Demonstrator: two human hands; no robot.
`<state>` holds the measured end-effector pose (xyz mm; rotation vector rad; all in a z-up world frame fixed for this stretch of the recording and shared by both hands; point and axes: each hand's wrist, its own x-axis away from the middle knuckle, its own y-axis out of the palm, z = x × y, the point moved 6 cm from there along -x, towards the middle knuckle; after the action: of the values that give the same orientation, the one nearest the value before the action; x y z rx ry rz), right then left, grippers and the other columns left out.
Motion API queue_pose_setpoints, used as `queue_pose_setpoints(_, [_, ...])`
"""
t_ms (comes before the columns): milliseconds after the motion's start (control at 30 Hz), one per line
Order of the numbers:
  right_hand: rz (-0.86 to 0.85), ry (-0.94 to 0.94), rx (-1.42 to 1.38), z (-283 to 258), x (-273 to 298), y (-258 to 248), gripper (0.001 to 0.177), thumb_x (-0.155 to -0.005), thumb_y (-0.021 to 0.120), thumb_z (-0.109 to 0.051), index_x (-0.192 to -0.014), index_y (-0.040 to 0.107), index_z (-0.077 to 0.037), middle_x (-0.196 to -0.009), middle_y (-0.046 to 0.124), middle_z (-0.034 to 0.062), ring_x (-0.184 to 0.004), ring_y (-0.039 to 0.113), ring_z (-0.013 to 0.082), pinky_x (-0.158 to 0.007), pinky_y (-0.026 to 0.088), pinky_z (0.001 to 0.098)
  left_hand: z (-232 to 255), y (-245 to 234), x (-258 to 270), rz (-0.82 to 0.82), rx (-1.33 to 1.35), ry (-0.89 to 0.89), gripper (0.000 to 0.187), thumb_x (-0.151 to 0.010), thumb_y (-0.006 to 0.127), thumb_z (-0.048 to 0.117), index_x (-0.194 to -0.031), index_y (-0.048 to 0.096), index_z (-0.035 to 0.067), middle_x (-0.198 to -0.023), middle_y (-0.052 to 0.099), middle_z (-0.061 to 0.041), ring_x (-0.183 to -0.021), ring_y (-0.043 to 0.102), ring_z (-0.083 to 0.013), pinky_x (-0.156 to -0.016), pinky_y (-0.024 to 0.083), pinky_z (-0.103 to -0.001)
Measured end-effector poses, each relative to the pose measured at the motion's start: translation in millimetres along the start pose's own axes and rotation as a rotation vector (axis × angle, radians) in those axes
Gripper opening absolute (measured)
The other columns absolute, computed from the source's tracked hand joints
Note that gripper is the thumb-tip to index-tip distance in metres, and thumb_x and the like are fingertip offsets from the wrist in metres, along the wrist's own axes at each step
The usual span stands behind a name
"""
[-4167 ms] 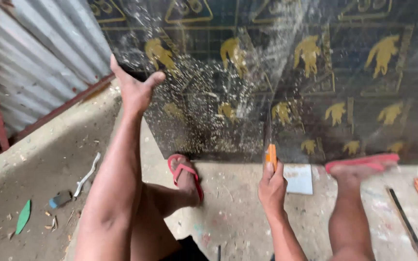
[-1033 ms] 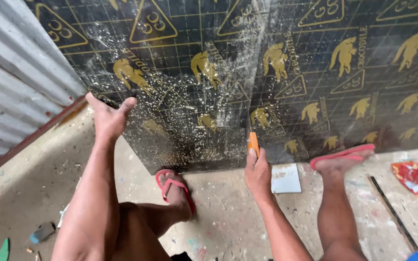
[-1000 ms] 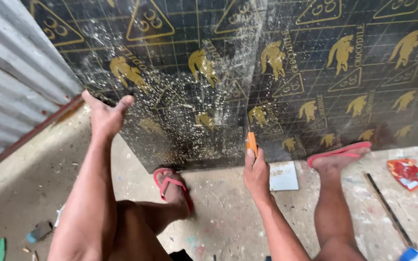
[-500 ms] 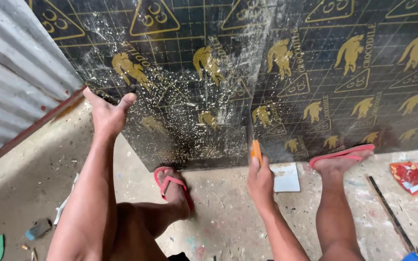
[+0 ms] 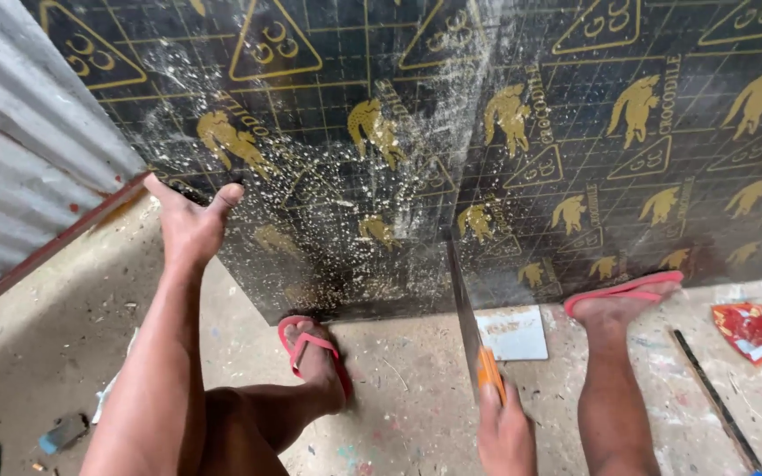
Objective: The person kneels on the floor and uses a hand saw to cut a large, dark-colored board with a repeating yellow pattern. The person holds the board steady with their left hand while sawing with their right hand.
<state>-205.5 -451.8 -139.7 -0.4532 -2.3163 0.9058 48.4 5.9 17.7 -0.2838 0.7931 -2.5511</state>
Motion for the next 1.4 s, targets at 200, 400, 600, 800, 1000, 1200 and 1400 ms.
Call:
queue_pose_setpoints(200, [0.099,-0.408,-0.231,-123.3,-62.5,7.0,0.037,-0.108,0.039,-0.037,-0.116,0.056,-0.005,-0.089,0.068,0.0368,-0.095,0.065,0.0592,-0.085,0.049,0.0688,-18.4,2.6,-8.0,0.038,0.053,0.148,0.116,-0.096,0.087,0.047,-0.160,-0.002,0.014,-0.146,0.049,-0.040,-0.139,0.046,-0.0542,-0.118,0.031,-0.066])
queue_pose_setpoints(400, [-0.077,-0.147,-0.100,-23.9,-6.1,-3.5,0.037,-0.104,0.040,-0.043,-0.122,0.058,-0.016,-0.070,0.062,0.0161,-0.060,0.061,0.0350,-0.062,0.042,0.0410,-8.6,4.0,-14.9,-0.017,-0.034,-0.002,0.134,-0.086,0.074,0.069,-0.157,-0.018,0.002,-0.170,0.013,-0.029,-0.157,0.021,-0.0407,-0.123,0.025,-0.047])
queue_pose_setpoints(600, [0.014,0.042,0.016,22.7,17.5,-6.4,0.044,-0.099,0.043,-0.047,-0.135,0.062,-0.030,-0.078,0.073,0.0187,-0.075,0.070,0.0403,-0.071,0.052,0.0416,4.0,0.7,1.4,-0.023,0.011,-0.034,0.134,-0.086,0.073,0.070,-0.156,-0.021,0.004,-0.171,0.004,-0.028,-0.159,0.015,-0.0404,-0.125,0.021,-0.049])
queue_pose_setpoints(800, [0.161,-0.561,-0.236,-88.1,-86.0,33.4,0.033,-0.108,0.040,-0.035,-0.114,0.058,-0.008,-0.065,0.060,0.0126,-0.052,0.056,0.0308,-0.052,0.038,0.0449,15.4,-0.7,13.2,-0.035,0.011,-0.095,0.132,-0.087,0.074,0.066,-0.158,-0.021,0.008,-0.170,0.011,-0.030,-0.155,0.020,-0.0449,-0.122,0.024,-0.057])
queue_pose_setpoints(1000, [-0.070,-0.232,-0.116,-43.9,-19.9,5.4,0.040,-0.105,0.036,-0.042,-0.125,0.057,-0.015,-0.065,0.065,0.0116,-0.052,0.063,0.0308,-0.052,0.041,0.0429,9.3,-0.8,6.4,-0.050,-0.008,-0.047,0.133,-0.086,0.072,0.067,-0.156,-0.020,0.003,-0.172,0.002,-0.026,-0.159,0.011,-0.0386,-0.127,0.018,-0.047])
queue_pose_setpoints(1200, [0.006,0.059,0.026,19.5,23.9,-13.1,0.043,-0.100,0.042,-0.047,-0.131,0.064,-0.028,-0.066,0.066,0.0151,-0.059,0.065,0.0327,-0.063,0.049,0.0388,17.2,-1.4,12.3,-0.029,0.013,-0.078,0.128,-0.092,0.073,0.062,-0.156,-0.020,0.003,-0.172,-0.002,-0.024,-0.160,0.011,-0.0391,-0.127,0.017,-0.049])
queue_pose_setpoints(1400, [0.089,-0.398,-0.281,-117.3,-62.1,15.3,0.045,-0.107,0.037,-0.045,-0.110,0.058,-0.006,-0.084,0.068,0.0333,-0.085,0.069,0.0538,-0.075,0.048,0.0643,-31.2,4.7,-16.0,0.046,0.081,0.179,0.116,-0.099,0.087,0.040,-0.161,-0.006,0.011,-0.147,0.048,-0.042,-0.140,0.046,-0.0552,-0.118,0.031,-0.066])
